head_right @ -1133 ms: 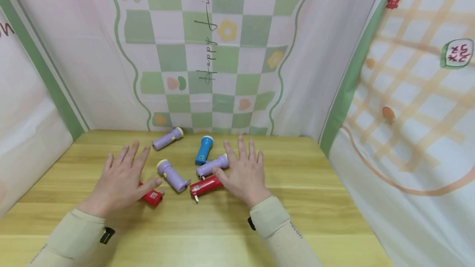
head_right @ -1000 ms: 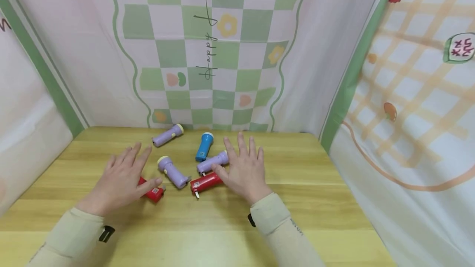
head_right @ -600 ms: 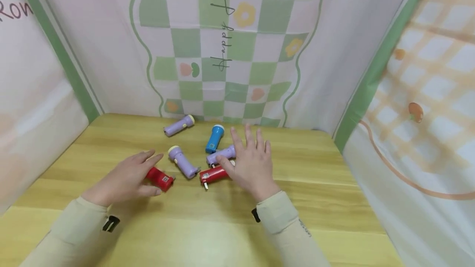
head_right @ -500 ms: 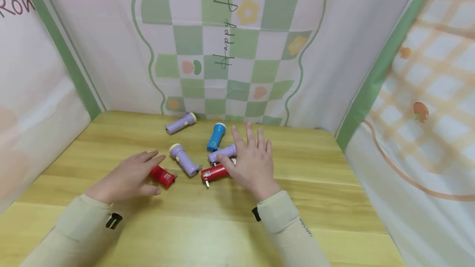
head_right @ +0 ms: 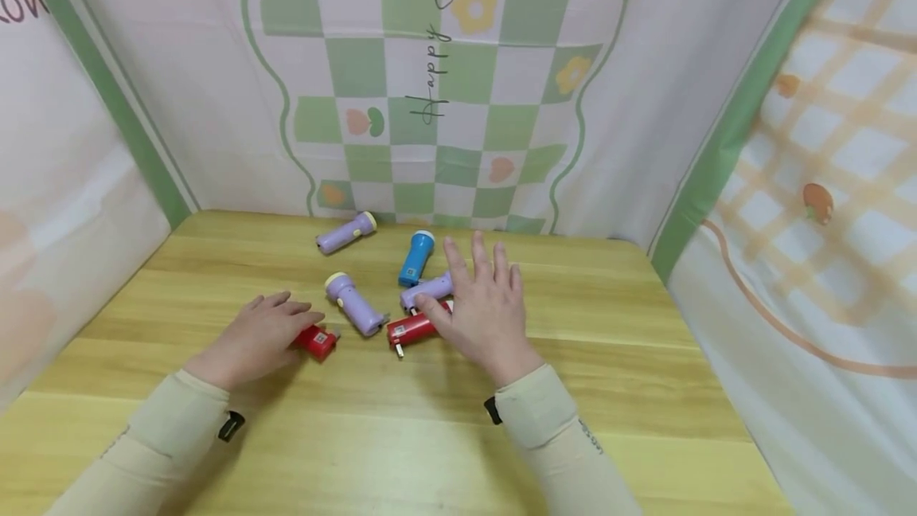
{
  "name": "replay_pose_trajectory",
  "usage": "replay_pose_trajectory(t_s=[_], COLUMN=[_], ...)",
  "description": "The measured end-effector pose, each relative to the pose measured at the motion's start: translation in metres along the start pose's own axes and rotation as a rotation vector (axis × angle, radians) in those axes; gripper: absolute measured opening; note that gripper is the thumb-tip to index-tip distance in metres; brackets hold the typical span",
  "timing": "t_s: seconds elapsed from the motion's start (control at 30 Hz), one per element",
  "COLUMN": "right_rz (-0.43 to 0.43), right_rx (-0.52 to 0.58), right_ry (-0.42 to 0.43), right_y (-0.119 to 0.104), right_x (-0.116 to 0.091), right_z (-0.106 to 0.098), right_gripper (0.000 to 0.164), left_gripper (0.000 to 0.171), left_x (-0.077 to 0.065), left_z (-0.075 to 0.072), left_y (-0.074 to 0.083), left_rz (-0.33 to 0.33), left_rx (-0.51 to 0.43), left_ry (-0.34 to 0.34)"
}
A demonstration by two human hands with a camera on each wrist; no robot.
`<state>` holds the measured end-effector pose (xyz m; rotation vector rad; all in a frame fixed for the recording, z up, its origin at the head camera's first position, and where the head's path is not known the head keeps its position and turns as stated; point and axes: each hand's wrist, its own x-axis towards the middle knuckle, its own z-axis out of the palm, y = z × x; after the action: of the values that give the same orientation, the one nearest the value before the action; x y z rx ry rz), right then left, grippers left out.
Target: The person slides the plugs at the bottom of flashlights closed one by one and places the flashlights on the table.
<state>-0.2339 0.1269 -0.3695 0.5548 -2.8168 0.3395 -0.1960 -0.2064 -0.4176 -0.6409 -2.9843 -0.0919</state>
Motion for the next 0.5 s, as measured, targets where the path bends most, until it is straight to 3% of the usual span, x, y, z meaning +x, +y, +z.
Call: replay_pose_trajectory(t_s=[0.23, 0.5], right_rz=[0.013, -0.002], right_rx=[0.024, 0.022], right_ry=[-0.004, 0.026], right_y=[-0.0044, -0.0076], right_x=[-0.0016, -0.0044], right_z=[-0.0013, -0.0009], right_gripper=[0.089, 0.089], left_gripper=[0.03, 0.025], left_x=[0.0005, 0.0034], left_z=[0.0042, 0.006], left_y=[0.002, 0.0053], left_rz=[0.008, 0.03], left_rx=[0.032, 0.067], left_ry=[0.016, 0.009])
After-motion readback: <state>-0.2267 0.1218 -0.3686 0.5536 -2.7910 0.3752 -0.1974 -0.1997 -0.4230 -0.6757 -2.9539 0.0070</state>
